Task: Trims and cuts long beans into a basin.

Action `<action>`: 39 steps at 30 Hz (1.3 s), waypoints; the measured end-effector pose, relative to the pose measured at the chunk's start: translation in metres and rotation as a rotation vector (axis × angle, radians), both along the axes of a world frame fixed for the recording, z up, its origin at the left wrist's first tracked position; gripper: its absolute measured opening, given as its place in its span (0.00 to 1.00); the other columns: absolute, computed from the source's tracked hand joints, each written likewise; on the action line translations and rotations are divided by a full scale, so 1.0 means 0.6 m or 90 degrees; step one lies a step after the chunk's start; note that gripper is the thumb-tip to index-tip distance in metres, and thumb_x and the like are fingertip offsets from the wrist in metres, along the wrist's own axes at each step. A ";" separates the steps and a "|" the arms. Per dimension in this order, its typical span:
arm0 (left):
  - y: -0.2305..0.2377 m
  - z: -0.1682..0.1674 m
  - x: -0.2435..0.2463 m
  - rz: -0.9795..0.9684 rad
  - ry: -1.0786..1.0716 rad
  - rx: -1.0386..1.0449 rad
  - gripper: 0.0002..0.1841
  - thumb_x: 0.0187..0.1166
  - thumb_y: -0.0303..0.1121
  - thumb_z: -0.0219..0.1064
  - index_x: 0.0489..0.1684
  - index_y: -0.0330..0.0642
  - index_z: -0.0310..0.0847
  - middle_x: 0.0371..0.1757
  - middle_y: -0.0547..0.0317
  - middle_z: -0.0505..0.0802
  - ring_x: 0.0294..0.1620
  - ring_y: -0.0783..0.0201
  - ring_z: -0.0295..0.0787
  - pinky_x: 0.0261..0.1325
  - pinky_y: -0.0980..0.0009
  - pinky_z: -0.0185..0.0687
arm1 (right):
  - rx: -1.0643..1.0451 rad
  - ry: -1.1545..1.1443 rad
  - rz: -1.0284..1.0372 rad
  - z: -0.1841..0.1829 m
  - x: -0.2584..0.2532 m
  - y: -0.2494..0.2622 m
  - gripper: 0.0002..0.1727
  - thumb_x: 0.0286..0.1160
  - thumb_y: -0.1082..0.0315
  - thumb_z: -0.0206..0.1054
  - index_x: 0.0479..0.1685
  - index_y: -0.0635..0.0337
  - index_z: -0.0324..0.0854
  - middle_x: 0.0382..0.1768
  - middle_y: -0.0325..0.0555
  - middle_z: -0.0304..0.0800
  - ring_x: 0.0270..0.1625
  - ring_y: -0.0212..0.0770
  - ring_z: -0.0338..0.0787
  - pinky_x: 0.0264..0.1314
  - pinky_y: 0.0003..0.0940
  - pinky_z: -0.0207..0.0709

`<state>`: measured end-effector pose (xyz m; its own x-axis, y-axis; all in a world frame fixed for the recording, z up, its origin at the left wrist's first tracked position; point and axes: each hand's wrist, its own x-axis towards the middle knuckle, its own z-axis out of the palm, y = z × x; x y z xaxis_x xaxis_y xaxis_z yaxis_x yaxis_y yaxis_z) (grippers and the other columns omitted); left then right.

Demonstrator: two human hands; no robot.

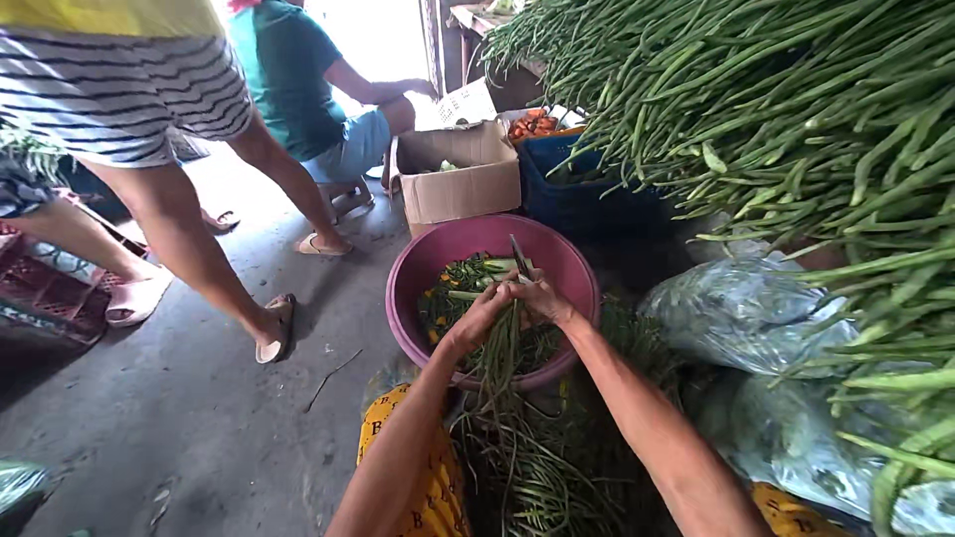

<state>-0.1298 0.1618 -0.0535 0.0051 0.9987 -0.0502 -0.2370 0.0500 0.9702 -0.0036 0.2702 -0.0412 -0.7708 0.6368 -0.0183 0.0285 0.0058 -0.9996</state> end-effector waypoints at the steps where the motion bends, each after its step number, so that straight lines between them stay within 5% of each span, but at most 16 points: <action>1: 0.000 -0.002 -0.003 -0.016 -0.011 -0.014 0.34 0.90 0.56 0.47 0.82 0.35 0.59 0.46 0.53 0.93 0.45 0.63 0.93 0.54 0.64 0.91 | -0.017 0.002 -0.011 0.001 0.002 -0.001 0.04 0.69 0.70 0.69 0.36 0.59 0.80 0.17 0.35 0.83 0.15 0.27 0.79 0.19 0.23 0.76; 5: -0.004 0.000 -0.006 -0.062 0.069 -0.090 0.28 0.77 0.40 0.70 0.71 0.32 0.70 0.46 0.56 0.93 0.45 0.65 0.92 0.55 0.66 0.90 | -0.026 0.055 -0.086 -0.008 0.006 0.016 0.05 0.68 0.68 0.71 0.37 0.56 0.82 0.22 0.32 0.83 0.21 0.24 0.79 0.25 0.22 0.76; 10: -0.004 -0.002 0.003 -0.032 0.111 -0.092 0.12 0.85 0.29 0.62 0.59 0.31 0.77 0.36 0.61 0.91 0.36 0.70 0.90 0.48 0.71 0.89 | -0.014 0.037 -0.118 -0.013 0.007 0.032 0.04 0.75 0.69 0.71 0.40 0.58 0.82 0.26 0.34 0.85 0.26 0.24 0.81 0.30 0.21 0.77; 14: -0.003 -0.003 -0.005 0.018 0.120 -0.092 0.11 0.86 0.30 0.62 0.57 0.31 0.78 0.34 0.61 0.91 0.34 0.71 0.89 0.46 0.71 0.89 | -0.018 -0.129 -0.168 -0.029 0.021 0.037 0.29 0.89 0.42 0.54 0.70 0.58 0.75 0.37 0.40 0.80 0.33 0.31 0.77 0.38 0.29 0.76; 16: -0.003 -0.001 -0.009 0.045 0.137 -0.100 0.12 0.87 0.31 0.62 0.57 0.30 0.79 0.36 0.60 0.91 0.34 0.70 0.89 0.46 0.71 0.89 | 0.016 -0.207 -0.164 -0.039 0.033 0.029 0.34 0.90 0.39 0.48 0.74 0.60 0.74 0.49 0.49 0.84 0.44 0.38 0.81 0.49 0.38 0.78; 18: 0.001 -0.004 -0.012 0.058 0.153 -0.099 0.12 0.86 0.30 0.63 0.58 0.29 0.79 0.38 0.57 0.91 0.36 0.70 0.89 0.47 0.70 0.89 | 0.062 -0.247 -0.100 -0.038 0.045 0.012 0.33 0.91 0.45 0.53 0.80 0.61 0.73 0.72 0.58 0.82 0.72 0.47 0.82 0.77 0.50 0.73; 20: 0.005 -0.009 -0.013 0.066 0.175 -0.097 0.12 0.85 0.31 0.64 0.57 0.30 0.80 0.38 0.58 0.90 0.35 0.70 0.89 0.46 0.71 0.88 | 0.100 -0.300 -0.047 -0.036 0.048 -0.005 0.35 0.89 0.44 0.55 0.80 0.65 0.73 0.78 0.62 0.77 0.82 0.53 0.75 0.86 0.55 0.63; 30: 0.015 -0.028 -0.009 0.056 0.283 -0.095 0.17 0.83 0.26 0.65 0.67 0.28 0.75 0.44 0.53 0.89 0.37 0.69 0.87 0.47 0.70 0.86 | 0.172 -0.388 -0.030 -0.025 0.030 -0.031 0.42 0.83 0.33 0.55 0.70 0.68 0.80 0.67 0.65 0.84 0.72 0.58 0.82 0.78 0.61 0.68; 35: 0.020 -0.029 -0.016 0.050 0.536 -0.147 0.22 0.85 0.36 0.65 0.72 0.30 0.77 0.60 0.36 0.90 0.59 0.46 0.90 0.69 0.46 0.80 | 0.154 -0.402 -0.045 -0.022 0.016 -0.045 0.43 0.84 0.33 0.54 0.69 0.70 0.80 0.69 0.68 0.82 0.74 0.59 0.81 0.80 0.59 0.66; 39: 0.016 -0.014 -0.016 0.040 0.680 -0.194 0.23 0.88 0.40 0.62 0.72 0.30 0.77 0.65 0.32 0.88 0.71 0.38 0.84 0.76 0.39 0.72 | 0.119 -0.402 -0.079 -0.041 0.003 -0.046 0.44 0.82 0.31 0.55 0.70 0.69 0.80 0.68 0.68 0.84 0.73 0.60 0.82 0.78 0.60 0.69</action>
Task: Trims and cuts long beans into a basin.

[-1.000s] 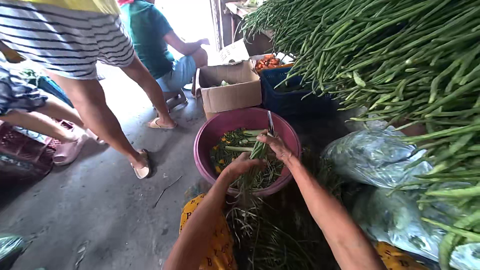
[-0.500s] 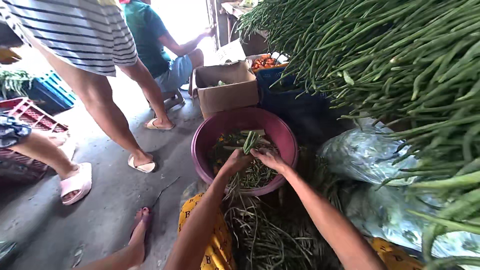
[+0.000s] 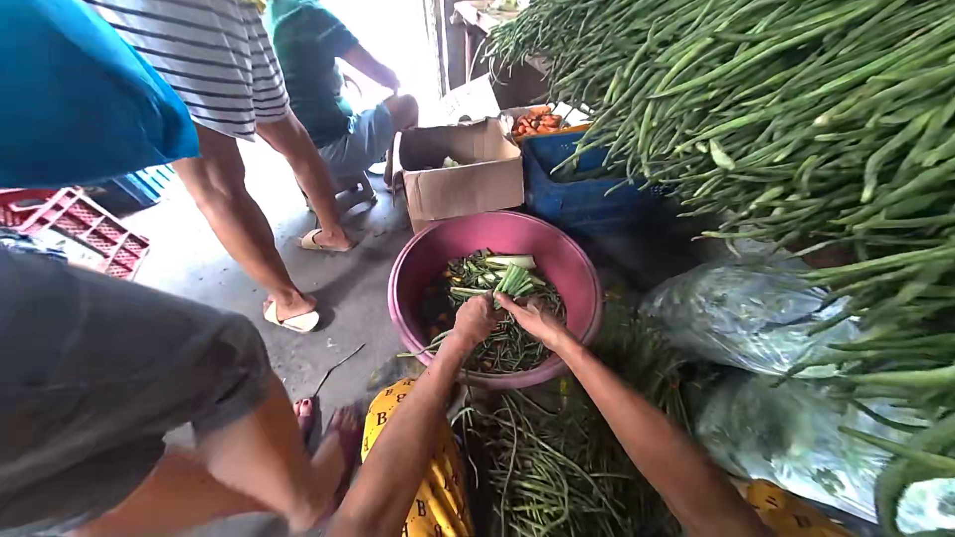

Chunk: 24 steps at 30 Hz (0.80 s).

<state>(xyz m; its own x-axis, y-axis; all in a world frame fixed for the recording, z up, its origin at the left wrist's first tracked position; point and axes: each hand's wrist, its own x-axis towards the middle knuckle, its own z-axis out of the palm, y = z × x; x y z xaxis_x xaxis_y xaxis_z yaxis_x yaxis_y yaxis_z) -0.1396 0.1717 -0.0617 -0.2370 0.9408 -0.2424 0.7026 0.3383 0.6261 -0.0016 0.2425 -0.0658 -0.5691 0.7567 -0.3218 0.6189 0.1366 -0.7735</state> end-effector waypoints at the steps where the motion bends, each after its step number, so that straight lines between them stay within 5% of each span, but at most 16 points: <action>1: -0.002 0.004 0.000 0.002 0.030 -0.018 0.23 0.88 0.41 0.61 0.71 0.31 0.78 0.65 0.32 0.88 0.72 0.37 0.83 0.75 0.38 0.71 | -0.003 -0.008 -0.009 -0.003 -0.004 0.000 0.45 0.82 0.31 0.55 0.71 0.69 0.79 0.68 0.68 0.83 0.73 0.60 0.82 0.78 0.60 0.69; 7: -0.007 0.008 0.009 0.028 0.135 -0.086 0.22 0.90 0.42 0.58 0.72 0.34 0.78 0.66 0.33 0.88 0.71 0.35 0.83 0.71 0.36 0.73 | 0.057 -0.094 0.012 -0.004 -0.016 -0.008 0.43 0.85 0.31 0.50 0.62 0.67 0.85 0.65 0.66 0.87 0.72 0.61 0.84 0.76 0.64 0.69; 13: -0.007 0.012 0.018 0.049 0.175 -0.097 0.21 0.90 0.39 0.55 0.73 0.35 0.77 0.66 0.34 0.89 0.70 0.36 0.84 0.70 0.36 0.74 | 0.072 -0.179 0.064 0.021 -0.023 -0.016 0.45 0.86 0.30 0.42 0.76 0.63 0.77 0.72 0.65 0.82 0.78 0.62 0.79 0.79 0.65 0.65; 24: -0.006 0.005 0.027 0.048 0.229 -0.084 0.20 0.92 0.34 0.48 0.70 0.32 0.77 0.63 0.34 0.90 0.68 0.36 0.86 0.68 0.40 0.77 | 0.099 -0.163 0.013 0.007 -0.025 -0.025 0.41 0.89 0.33 0.42 0.67 0.60 0.84 0.67 0.62 0.87 0.73 0.60 0.83 0.75 0.63 0.69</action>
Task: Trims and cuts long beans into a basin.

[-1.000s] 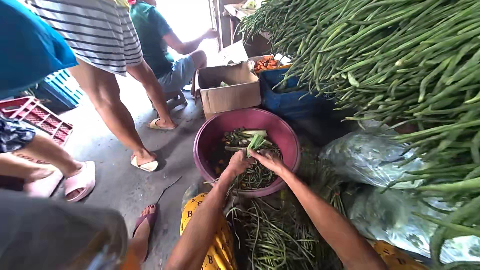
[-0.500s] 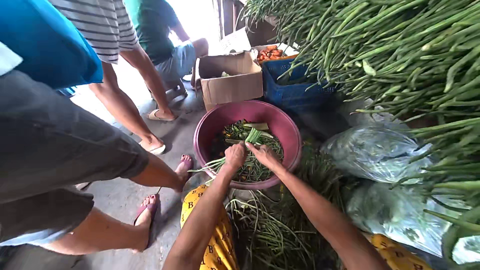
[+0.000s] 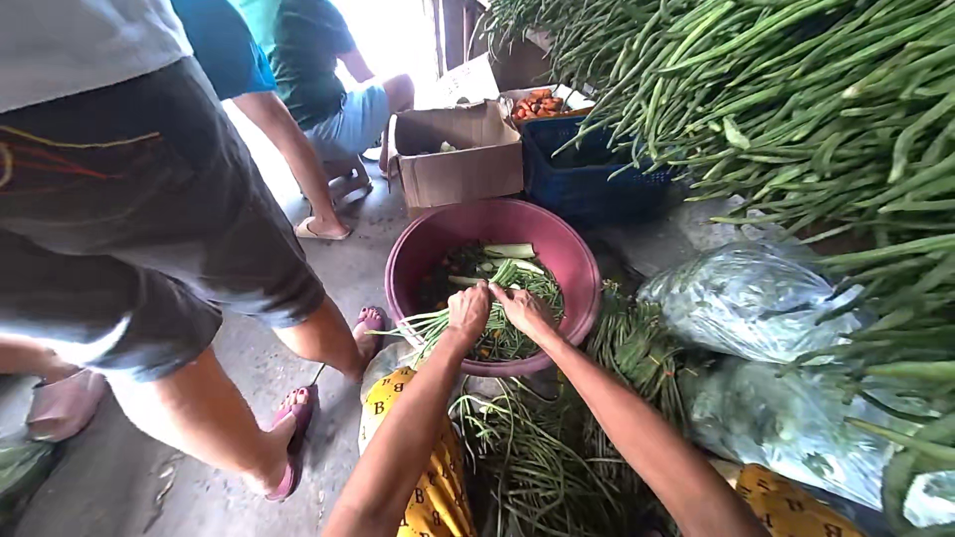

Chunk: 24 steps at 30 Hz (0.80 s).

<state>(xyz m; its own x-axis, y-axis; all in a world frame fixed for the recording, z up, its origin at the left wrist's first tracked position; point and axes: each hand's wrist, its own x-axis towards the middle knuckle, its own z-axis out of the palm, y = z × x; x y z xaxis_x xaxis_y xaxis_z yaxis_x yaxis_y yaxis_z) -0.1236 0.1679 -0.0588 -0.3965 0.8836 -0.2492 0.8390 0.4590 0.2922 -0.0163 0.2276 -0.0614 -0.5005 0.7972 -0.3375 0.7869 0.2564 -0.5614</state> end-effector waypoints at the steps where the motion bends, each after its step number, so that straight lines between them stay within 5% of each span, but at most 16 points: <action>1: 0.000 -0.001 -0.001 -0.006 0.010 -0.001 0.20 0.92 0.34 0.47 0.70 0.31 0.77 0.63 0.33 0.90 0.68 0.36 0.86 0.68 0.40 0.77 | -0.009 0.013 -0.011 -0.002 0.000 0.000 0.41 0.88 0.33 0.43 0.65 0.61 0.85 0.66 0.62 0.87 0.72 0.60 0.84 0.74 0.64 0.69; 3: -0.001 -0.001 0.000 -0.011 0.013 -0.006 0.20 0.92 0.34 0.48 0.71 0.31 0.77 0.63 0.33 0.90 0.68 0.36 0.86 0.68 0.39 0.77 | -0.062 0.058 -0.040 -0.008 0.001 0.004 0.39 0.87 0.33 0.47 0.62 0.61 0.87 0.60 0.59 0.90 0.65 0.56 0.88 0.69 0.60 0.74; 4: 0.000 -0.001 0.000 -0.008 0.003 -0.007 0.20 0.92 0.35 0.49 0.70 0.32 0.78 0.64 0.33 0.90 0.68 0.36 0.86 0.68 0.39 0.76 | -0.094 0.099 -0.070 -0.013 0.000 0.004 0.37 0.87 0.34 0.49 0.55 0.60 0.88 0.47 0.54 0.90 0.48 0.48 0.88 0.55 0.50 0.79; 5: 0.001 0.002 -0.003 -0.003 -0.017 -0.007 0.20 0.92 0.37 0.52 0.70 0.33 0.78 0.64 0.34 0.90 0.69 0.36 0.85 0.69 0.38 0.75 | -0.147 0.163 -0.106 -0.020 -0.002 0.005 0.34 0.89 0.35 0.48 0.42 0.58 0.84 0.27 0.41 0.77 0.26 0.35 0.75 0.30 0.33 0.70; 7: 0.004 0.005 -0.012 0.013 -0.102 0.022 0.24 0.91 0.45 0.57 0.72 0.33 0.77 0.64 0.32 0.89 0.70 0.35 0.84 0.71 0.36 0.74 | -0.341 0.284 -0.193 -0.011 0.000 0.015 0.34 0.89 0.33 0.43 0.35 0.55 0.75 0.17 0.33 0.65 0.13 0.28 0.63 0.16 0.22 0.60; 9: 0.007 -0.006 -0.025 0.022 -0.232 0.106 0.28 0.88 0.48 0.61 0.73 0.31 0.76 0.60 0.32 0.90 0.64 0.37 0.87 0.71 0.37 0.75 | -0.425 0.360 -0.237 0.001 0.006 0.032 0.37 0.87 0.30 0.39 0.43 0.55 0.75 0.20 0.35 0.69 0.15 0.30 0.67 0.17 0.23 0.66; 12: 0.009 -0.014 -0.027 0.004 -0.446 0.233 0.23 0.86 0.42 0.66 0.68 0.31 0.79 0.46 0.43 0.92 0.44 0.55 0.91 0.58 0.54 0.85 | -0.296 0.404 -0.123 0.009 0.020 0.050 0.30 0.93 0.40 0.43 0.61 0.59 0.75 0.27 0.37 0.71 0.19 0.29 0.68 0.24 0.23 0.68; 15: 0.004 -0.008 -0.018 -0.022 -0.591 0.306 0.17 0.84 0.35 0.66 0.63 0.32 0.80 0.35 0.57 0.90 0.32 0.69 0.86 0.46 0.67 0.85 | -0.083 0.337 0.046 0.020 0.031 0.062 0.27 0.83 0.55 0.67 0.69 0.66 0.70 0.41 0.50 0.81 0.34 0.36 0.79 0.40 0.35 0.77; 17: 0.002 -0.004 -0.010 -0.041 -0.632 0.311 0.23 0.82 0.29 0.66 0.74 0.31 0.71 0.37 0.55 0.90 0.33 0.70 0.86 0.45 0.70 0.86 | -0.016 0.298 0.081 0.030 0.028 0.071 0.38 0.65 0.59 0.83 0.71 0.70 0.69 0.52 0.65 0.86 0.52 0.55 0.87 0.59 0.56 0.81; 18: 0.001 -0.003 -0.007 -0.045 -0.641 0.311 0.27 0.82 0.28 0.66 0.79 0.32 0.66 0.38 0.54 0.91 0.33 0.70 0.87 0.45 0.70 0.86 | 0.003 0.295 0.088 0.033 0.027 0.072 0.41 0.59 0.59 0.87 0.69 0.70 0.70 0.52 0.66 0.86 0.54 0.57 0.87 0.60 0.59 0.79; 21: 0.000 -0.004 -0.005 -0.059 -0.659 0.314 0.39 0.80 0.26 0.68 0.91 0.34 0.49 0.41 0.52 0.91 0.35 0.71 0.87 0.47 0.72 0.85 | 0.028 0.319 0.131 0.037 0.022 0.071 0.41 0.52 0.58 0.89 0.64 0.69 0.72 0.45 0.61 0.85 0.48 0.52 0.86 0.55 0.55 0.80; 24: -0.001 -0.010 -0.005 -0.092 -0.684 0.336 0.38 0.78 0.25 0.68 0.88 0.32 0.51 0.38 0.56 0.90 0.34 0.73 0.87 0.46 0.75 0.85 | -0.019 0.343 0.177 0.036 0.020 0.072 0.29 0.58 0.59 0.86 0.54 0.66 0.81 0.40 0.53 0.88 0.43 0.44 0.87 0.51 0.47 0.82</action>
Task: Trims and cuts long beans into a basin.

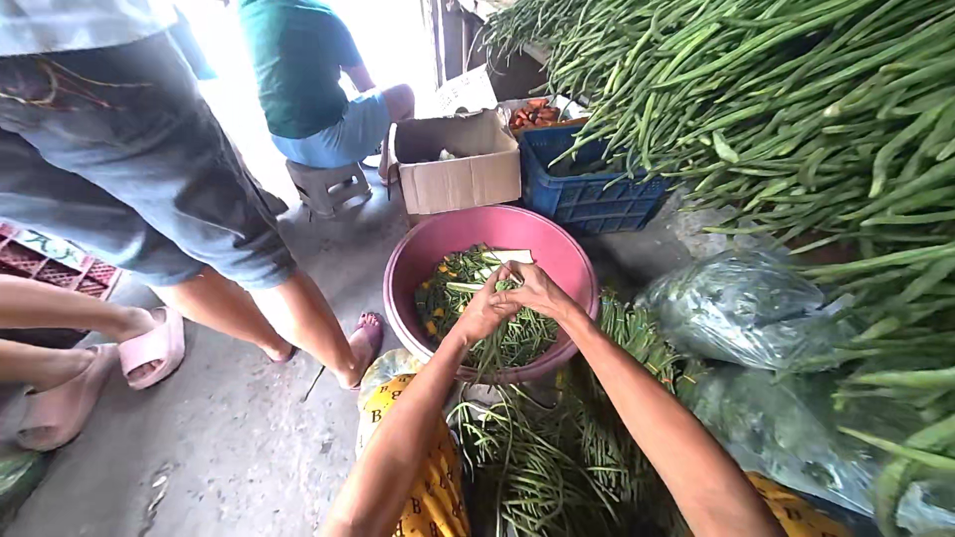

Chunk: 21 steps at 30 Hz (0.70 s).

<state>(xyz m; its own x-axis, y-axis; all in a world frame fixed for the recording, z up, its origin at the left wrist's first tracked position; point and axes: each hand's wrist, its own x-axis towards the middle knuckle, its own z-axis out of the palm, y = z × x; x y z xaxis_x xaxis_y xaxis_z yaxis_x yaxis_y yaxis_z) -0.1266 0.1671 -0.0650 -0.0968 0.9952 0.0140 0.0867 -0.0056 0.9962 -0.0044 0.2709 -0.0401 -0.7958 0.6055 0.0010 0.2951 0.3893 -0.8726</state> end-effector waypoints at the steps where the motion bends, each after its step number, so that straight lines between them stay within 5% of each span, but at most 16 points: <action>1: 0.000 -0.001 0.000 -0.003 -0.010 0.009 0.37 0.78 0.25 0.68 0.87 0.32 0.53 0.38 0.56 0.90 0.33 0.73 0.87 0.45 0.75 0.86 | -0.031 0.011 0.012 0.001 0.000 0.000 0.24 0.60 0.61 0.84 0.51 0.66 0.83 0.39 0.51 0.89 0.41 0.40 0.88 0.50 0.43 0.84; 5: -0.002 0.003 -0.003 -0.027 -0.046 0.012 0.37 0.78 0.23 0.69 0.87 0.33 0.54 0.53 0.51 0.88 0.34 0.71 0.87 0.42 0.74 0.86 | -0.136 0.081 0.008 -0.008 -0.002 -0.004 0.13 0.65 0.71 0.80 0.44 0.66 0.85 0.33 0.45 0.89 0.33 0.33 0.88 0.40 0.33 0.85; 9: -0.005 0.006 -0.007 -0.073 -0.089 0.000 0.38 0.77 0.21 0.69 0.88 0.37 0.53 0.60 0.50 0.87 0.41 0.69 0.89 0.49 0.72 0.88 | -0.138 0.128 -0.018 -0.019 0.001 0.001 0.08 0.66 0.73 0.78 0.38 0.65 0.86 0.29 0.40 0.88 0.32 0.29 0.86 0.42 0.30 0.83; 11: -0.005 0.007 -0.006 -0.081 -0.138 -0.001 0.39 0.78 0.21 0.67 0.90 0.38 0.49 0.58 0.50 0.88 0.43 0.66 0.91 0.52 0.69 0.89 | -0.175 0.141 -0.049 -0.016 0.004 -0.001 0.05 0.68 0.75 0.76 0.36 0.64 0.85 0.24 0.38 0.86 0.26 0.28 0.84 0.35 0.27 0.82; 15: -0.008 0.020 0.000 -0.041 -0.254 -0.072 0.27 0.94 0.47 0.45 0.89 0.45 0.57 0.53 0.52 0.91 0.47 0.63 0.92 0.55 0.66 0.89 | -0.261 0.109 -0.113 -0.012 0.004 -0.005 0.04 0.73 0.74 0.72 0.40 0.62 0.82 0.15 0.39 0.79 0.09 0.29 0.73 0.12 0.25 0.73; 18: -0.007 0.023 -0.004 -0.033 -0.258 -0.137 0.37 0.92 0.61 0.26 0.78 0.44 0.70 0.47 0.55 0.93 0.45 0.64 0.92 0.52 0.67 0.89 | -0.216 0.116 -0.117 -0.014 0.002 -0.005 0.07 0.70 0.73 0.76 0.41 0.63 0.84 0.21 0.40 0.83 0.15 0.29 0.78 0.17 0.25 0.77; 21: -0.009 0.013 -0.011 -0.077 -0.236 -0.191 0.42 0.91 0.61 0.21 0.70 0.36 0.73 0.45 0.51 0.94 0.45 0.59 0.94 0.53 0.63 0.90 | -0.164 0.165 -0.146 -0.017 0.005 0.006 0.04 0.69 0.73 0.74 0.37 0.60 0.85 0.26 0.36 0.84 0.25 0.26 0.78 0.29 0.25 0.74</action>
<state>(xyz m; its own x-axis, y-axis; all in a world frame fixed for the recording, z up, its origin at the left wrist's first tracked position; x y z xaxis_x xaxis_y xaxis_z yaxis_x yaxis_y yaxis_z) -0.1332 0.1618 -0.0570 0.0749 0.9546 -0.2884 -0.2572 0.2979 0.9193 -0.0016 0.2742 -0.0504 -0.6341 0.7732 0.0092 0.1065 0.0991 -0.9894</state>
